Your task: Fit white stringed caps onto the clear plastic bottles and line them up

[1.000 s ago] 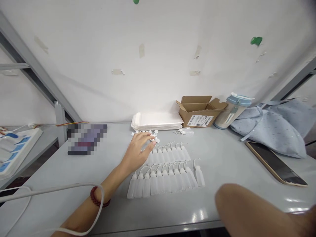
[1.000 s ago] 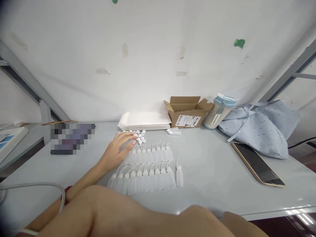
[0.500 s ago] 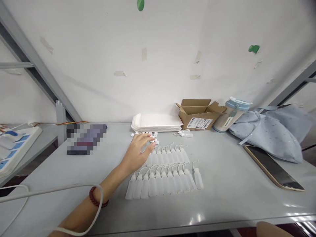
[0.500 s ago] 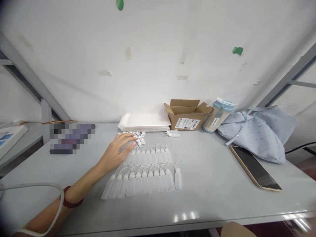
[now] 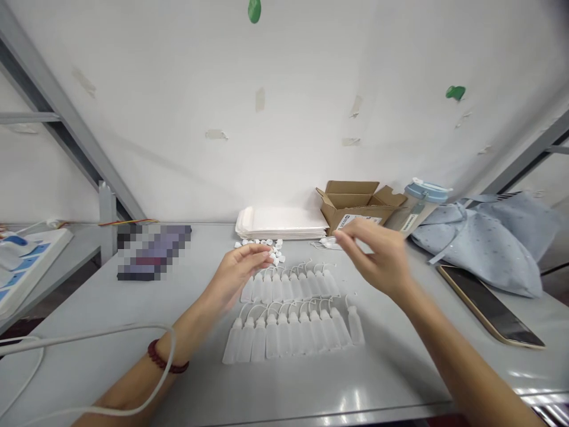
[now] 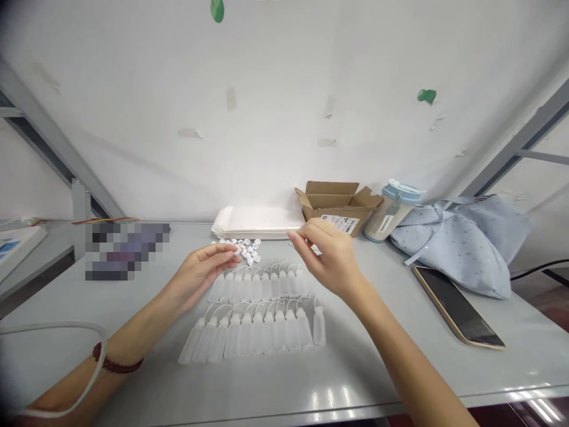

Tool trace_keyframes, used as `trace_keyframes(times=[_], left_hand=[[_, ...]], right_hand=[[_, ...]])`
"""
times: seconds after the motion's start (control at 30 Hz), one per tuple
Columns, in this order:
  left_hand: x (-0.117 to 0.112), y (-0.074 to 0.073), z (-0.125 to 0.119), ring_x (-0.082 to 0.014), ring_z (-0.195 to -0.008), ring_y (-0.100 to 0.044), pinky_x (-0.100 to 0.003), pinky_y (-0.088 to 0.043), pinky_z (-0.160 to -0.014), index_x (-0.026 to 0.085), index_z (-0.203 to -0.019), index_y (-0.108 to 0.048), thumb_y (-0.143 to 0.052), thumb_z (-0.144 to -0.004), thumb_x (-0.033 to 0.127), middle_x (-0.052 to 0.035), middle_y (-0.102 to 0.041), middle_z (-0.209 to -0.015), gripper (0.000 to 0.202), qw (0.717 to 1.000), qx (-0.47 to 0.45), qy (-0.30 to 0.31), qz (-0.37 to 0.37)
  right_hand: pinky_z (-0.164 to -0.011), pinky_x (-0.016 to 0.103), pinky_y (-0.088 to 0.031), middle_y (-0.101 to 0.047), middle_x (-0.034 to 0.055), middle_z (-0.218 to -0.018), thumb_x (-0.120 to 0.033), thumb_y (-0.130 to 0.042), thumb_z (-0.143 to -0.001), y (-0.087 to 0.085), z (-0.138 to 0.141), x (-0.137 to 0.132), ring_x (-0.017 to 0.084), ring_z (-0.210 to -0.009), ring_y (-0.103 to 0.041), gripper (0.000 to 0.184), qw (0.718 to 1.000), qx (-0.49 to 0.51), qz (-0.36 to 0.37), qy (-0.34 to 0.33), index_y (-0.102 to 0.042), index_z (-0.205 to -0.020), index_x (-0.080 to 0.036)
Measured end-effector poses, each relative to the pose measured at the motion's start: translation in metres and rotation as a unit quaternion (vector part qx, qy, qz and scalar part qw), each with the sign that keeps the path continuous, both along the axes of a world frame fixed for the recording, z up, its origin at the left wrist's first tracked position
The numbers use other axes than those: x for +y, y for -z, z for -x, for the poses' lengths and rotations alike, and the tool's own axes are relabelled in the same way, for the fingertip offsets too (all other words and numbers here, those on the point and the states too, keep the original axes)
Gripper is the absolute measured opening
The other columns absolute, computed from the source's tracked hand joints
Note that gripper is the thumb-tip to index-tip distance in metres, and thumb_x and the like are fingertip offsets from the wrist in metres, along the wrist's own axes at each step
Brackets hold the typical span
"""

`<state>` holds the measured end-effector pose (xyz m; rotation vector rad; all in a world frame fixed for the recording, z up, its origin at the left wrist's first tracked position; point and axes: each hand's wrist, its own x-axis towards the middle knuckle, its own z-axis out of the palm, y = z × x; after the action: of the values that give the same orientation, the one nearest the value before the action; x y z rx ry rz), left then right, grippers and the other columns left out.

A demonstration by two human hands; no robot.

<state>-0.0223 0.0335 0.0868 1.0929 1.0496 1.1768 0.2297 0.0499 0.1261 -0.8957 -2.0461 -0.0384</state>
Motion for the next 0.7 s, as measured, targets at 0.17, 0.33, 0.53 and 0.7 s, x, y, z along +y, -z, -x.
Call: trace_keyframes(times=[0.17,0.33,0.53,0.7], left_hand=[[0.002,0.000,0.002,-0.0115,-0.071,-0.061,-0.027,-0.048,-0.078,0.014,-0.075,-0.066,-0.072,-0.070,0.024,-0.0005,-0.063,-0.074,0.013,0.996,-0.075,-0.007,0.037],[0.001,0.001,0.002,-0.0106,-0.071,-0.060,-0.024,-0.049,-0.076,0.013,-0.076,-0.068,-0.073,-0.070,0.022,-0.0007,-0.063,-0.075,0.012,0.994,-0.088,-0.005,0.060],[0.001,0.003,0.001,-0.0103,-0.071,-0.059,-0.024,-0.049,-0.075,0.014,-0.077,-0.068,-0.072,-0.071,0.021,-0.0008,-0.063,-0.075,0.010,0.994,-0.097,-0.010,0.056],[0.000,0.002,-0.001,-0.0106,-0.071,-0.059,-0.025,-0.049,-0.075,0.014,-0.077,-0.068,-0.073,-0.069,0.021,-0.0012,-0.063,-0.076,0.012,0.994,-0.089,-0.007,0.057]], right_hand=[[-0.049,0.023,-0.031,-0.048,-0.0020,-0.049,-0.034,-0.045,-0.084,0.038,-0.019,0.034,0.010,-0.047,-0.041,0.035,0.966,-0.020,0.245,0.085,-0.050,-0.054,-0.017],[-0.047,0.023,-0.026,-0.041,-0.0040,-0.046,-0.026,-0.046,-0.074,0.043,-0.028,0.030,0.009,-0.046,-0.034,0.026,0.939,-0.089,0.328,0.058,-0.046,-0.050,-0.017],[-0.044,0.023,-0.022,-0.036,-0.0050,-0.046,-0.025,-0.048,-0.068,0.033,-0.020,0.016,0.009,-0.046,-0.032,0.022,0.902,-0.146,0.406,0.020,-0.043,-0.048,-0.017],[-0.043,0.024,-0.018,-0.029,-0.0062,-0.045,-0.029,-0.051,-0.067,0.037,-0.020,0.018,0.008,-0.045,-0.025,0.027,0.880,-0.174,0.441,0.013,-0.039,-0.045,-0.018]])
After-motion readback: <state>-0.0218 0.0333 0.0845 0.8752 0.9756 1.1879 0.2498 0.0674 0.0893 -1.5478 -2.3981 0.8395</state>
